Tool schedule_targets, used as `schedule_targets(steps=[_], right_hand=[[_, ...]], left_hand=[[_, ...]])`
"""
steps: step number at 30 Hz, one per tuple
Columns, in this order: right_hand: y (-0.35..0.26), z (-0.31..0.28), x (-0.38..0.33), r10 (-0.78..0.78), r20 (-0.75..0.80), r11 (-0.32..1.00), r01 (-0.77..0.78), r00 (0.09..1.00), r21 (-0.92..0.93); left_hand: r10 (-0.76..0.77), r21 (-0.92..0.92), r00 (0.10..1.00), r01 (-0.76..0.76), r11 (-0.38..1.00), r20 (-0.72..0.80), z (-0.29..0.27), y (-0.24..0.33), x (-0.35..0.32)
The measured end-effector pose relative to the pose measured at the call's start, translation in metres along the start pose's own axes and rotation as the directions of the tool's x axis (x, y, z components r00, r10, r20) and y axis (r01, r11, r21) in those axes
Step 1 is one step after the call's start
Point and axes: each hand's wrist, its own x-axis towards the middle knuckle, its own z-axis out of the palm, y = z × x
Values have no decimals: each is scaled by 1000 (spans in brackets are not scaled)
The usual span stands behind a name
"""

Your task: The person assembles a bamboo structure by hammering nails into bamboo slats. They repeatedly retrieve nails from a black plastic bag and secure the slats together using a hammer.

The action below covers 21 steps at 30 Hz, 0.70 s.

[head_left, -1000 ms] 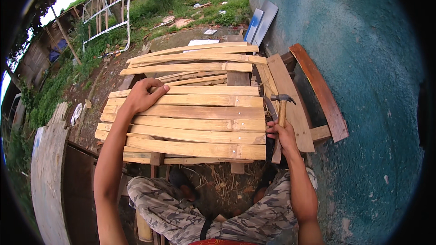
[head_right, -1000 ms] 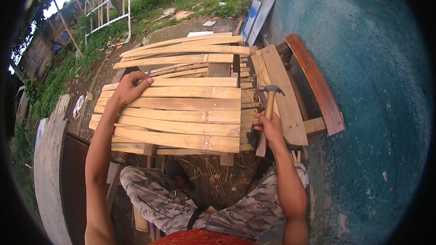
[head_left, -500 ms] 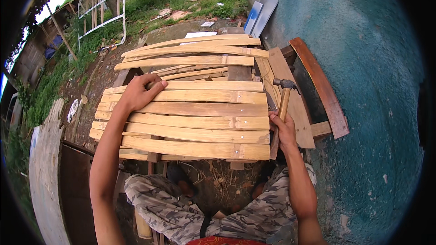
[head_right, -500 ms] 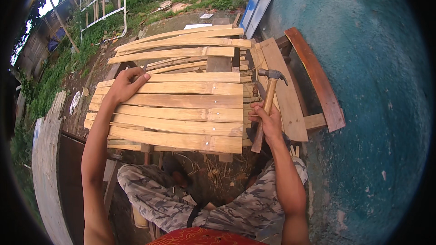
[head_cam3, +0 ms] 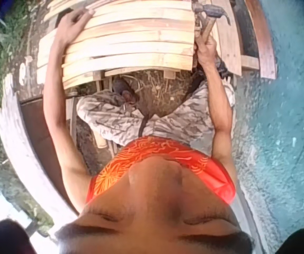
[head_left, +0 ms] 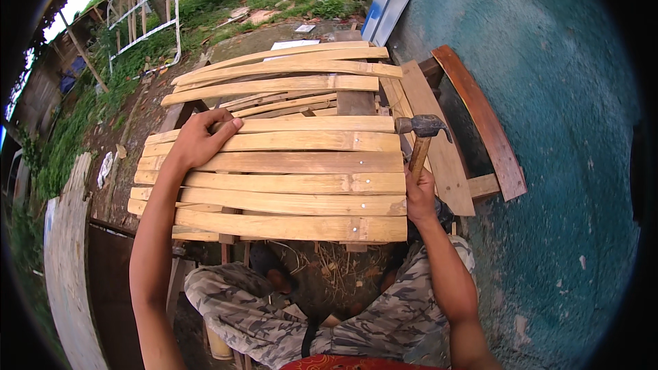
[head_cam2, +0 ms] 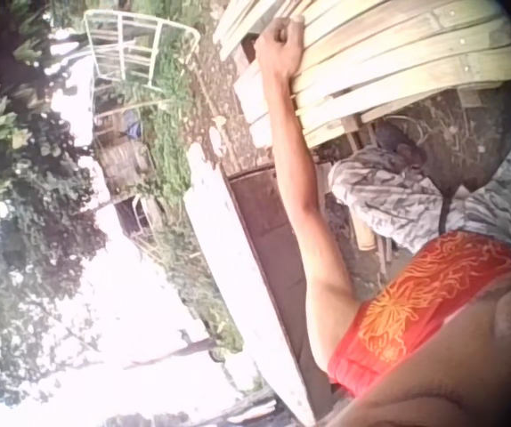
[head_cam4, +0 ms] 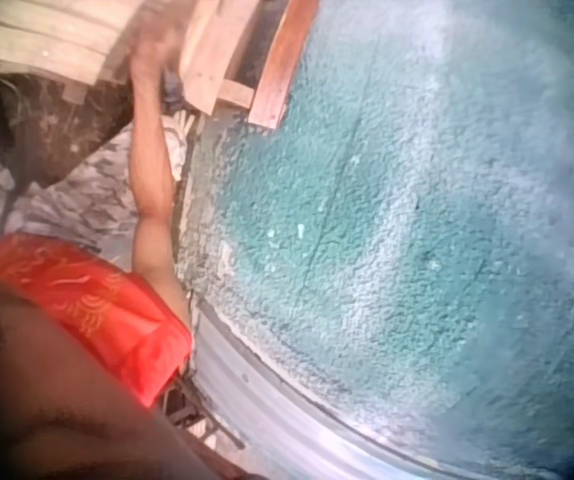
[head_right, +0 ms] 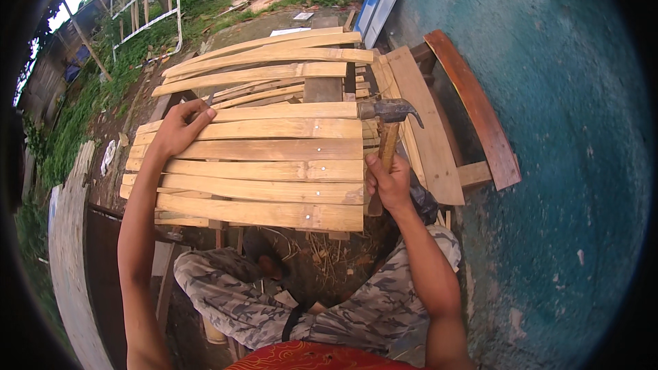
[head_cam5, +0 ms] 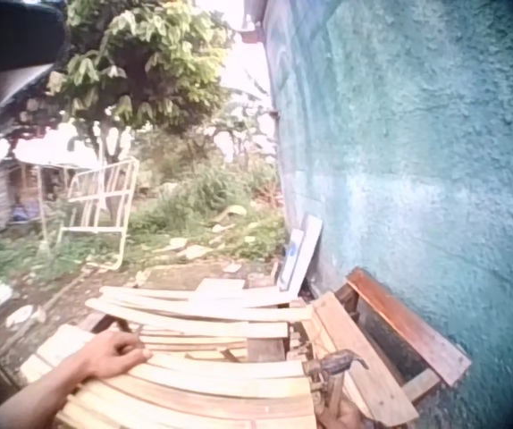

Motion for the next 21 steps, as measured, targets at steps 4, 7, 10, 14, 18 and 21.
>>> schedule_targets(steps=[4,7,10,14,18,21], right_hand=[[1,3,0,13,-59,999,-11,998,31],[0,3,-1,-7,-82,1000,5,997,-22],[0,3,-2,-17,-57,999,16,998,-28],[0,1,-4,35,-78,999,-35,996,2],[-1,0,-5,92,-61,995,-90,994,34],[-1,0,-6,106,-54,994,-106,993,5]], left_hand=[[-30,51,999,29,998,15,-1,1,0],[-28,35,999,27,999,21,-2,3,0],[-24,19,999,24,1000,34,-2,4,0],[-14,12,999,13,1000,32,-2,2,2],[-23,20,999,22,1000,39,-3,2,1],[-21,9,998,20,1000,51,-4,5,0]])
